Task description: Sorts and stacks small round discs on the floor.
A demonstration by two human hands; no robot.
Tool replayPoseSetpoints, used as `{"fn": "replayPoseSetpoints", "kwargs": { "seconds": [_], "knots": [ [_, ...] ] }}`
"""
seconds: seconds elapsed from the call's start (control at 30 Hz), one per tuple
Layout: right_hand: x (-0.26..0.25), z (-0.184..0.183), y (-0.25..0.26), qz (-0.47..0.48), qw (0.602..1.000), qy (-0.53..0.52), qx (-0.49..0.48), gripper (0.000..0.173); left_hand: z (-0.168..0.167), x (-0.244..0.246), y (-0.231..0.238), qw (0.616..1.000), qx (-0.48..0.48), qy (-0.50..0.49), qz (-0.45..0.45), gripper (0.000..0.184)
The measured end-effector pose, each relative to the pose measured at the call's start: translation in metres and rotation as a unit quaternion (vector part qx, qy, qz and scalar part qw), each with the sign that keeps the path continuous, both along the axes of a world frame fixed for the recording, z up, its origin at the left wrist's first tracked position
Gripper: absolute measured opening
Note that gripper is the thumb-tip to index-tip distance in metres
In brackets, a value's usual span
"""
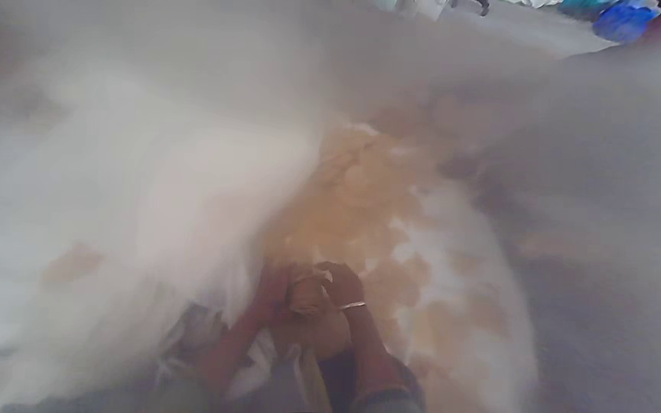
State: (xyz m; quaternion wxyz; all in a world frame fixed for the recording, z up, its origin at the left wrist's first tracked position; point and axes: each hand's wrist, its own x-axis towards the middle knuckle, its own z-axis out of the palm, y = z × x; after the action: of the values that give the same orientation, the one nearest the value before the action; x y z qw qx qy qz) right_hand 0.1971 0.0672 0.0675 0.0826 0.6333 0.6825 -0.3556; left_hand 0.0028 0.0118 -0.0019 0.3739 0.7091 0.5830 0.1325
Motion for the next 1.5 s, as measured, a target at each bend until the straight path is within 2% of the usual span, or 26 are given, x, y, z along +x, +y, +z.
{"fn": "replayPoseSetpoints", "kwargs": {
  "seconds": [0.1,0.23,0.33,0.43,0.53,0.63,0.73,0.9,1.0,1.17,1.27,1.4,1.5],
  "knots": [
    [-0.001,0.004,-0.003,0.026,0.999,-0.006,0.026,0.03,0.002,0.001,-0.001,1.0,-0.016,-0.002,0.002,0.124],
    [0.002,0.001,-0.004,0.017,0.996,0.063,0.063,0.032,0.002,-0.001,-0.002,1.0,-0.013,-0.012,0.008,0.126],
    [-0.011,0.004,-0.009,0.064,0.995,0.048,0.055,0.036,0.003,0.0,-0.003,1.0,-0.019,-0.008,0.008,0.13],
    [-0.019,0.004,-0.012,0.102,0.989,0.037,0.097,0.031,-0.004,0.0,-0.002,1.0,-0.013,-0.02,0.005,0.134],
    [-0.019,0.002,-0.015,0.055,0.988,0.064,0.129,0.025,-0.012,-0.002,-0.003,1.0,0.012,-0.027,0.005,0.133],
    [-0.02,0.009,-0.014,-0.01,0.997,0.025,0.078,0.027,-0.007,-0.001,-0.002,1.0,-0.01,-0.028,0.007,0.134],
    [-0.016,0.004,-0.011,-0.006,1.0,-0.01,0.003,0.033,-0.003,0.001,-0.002,0.999,-0.026,-0.025,0.005,0.136],
    [-0.014,-0.003,-0.008,0.012,1.0,0.018,-0.001,0.034,-0.008,0.0,-0.003,0.999,-0.003,-0.035,0.006,0.136],
    [-0.015,-0.002,-0.007,-0.014,1.0,0.019,-0.012,0.037,-0.006,0.0,-0.003,1.0,-0.015,-0.027,0.002,0.135],
    [-0.02,-0.004,0.001,-0.052,0.996,-0.018,-0.077,0.049,-0.003,0.005,-0.006,1.0,0.002,0.005,0.001,0.134],
    [-0.014,-0.012,0.005,-0.079,0.99,0.002,-0.118,0.054,0.0,0.006,-0.008,1.0,-0.002,0.013,-0.007,0.135],
    [0.0,-0.033,0.01,-0.097,0.984,0.064,-0.132,0.045,-0.001,0.006,-0.007,1.0,0.002,0.01,-0.025,0.129],
    [0.0,-0.026,0.011,-0.075,0.988,0.041,-0.13,0.042,-0.008,0.007,-0.008,0.999,0.028,-0.021,-0.026,0.123]
  ]
}}
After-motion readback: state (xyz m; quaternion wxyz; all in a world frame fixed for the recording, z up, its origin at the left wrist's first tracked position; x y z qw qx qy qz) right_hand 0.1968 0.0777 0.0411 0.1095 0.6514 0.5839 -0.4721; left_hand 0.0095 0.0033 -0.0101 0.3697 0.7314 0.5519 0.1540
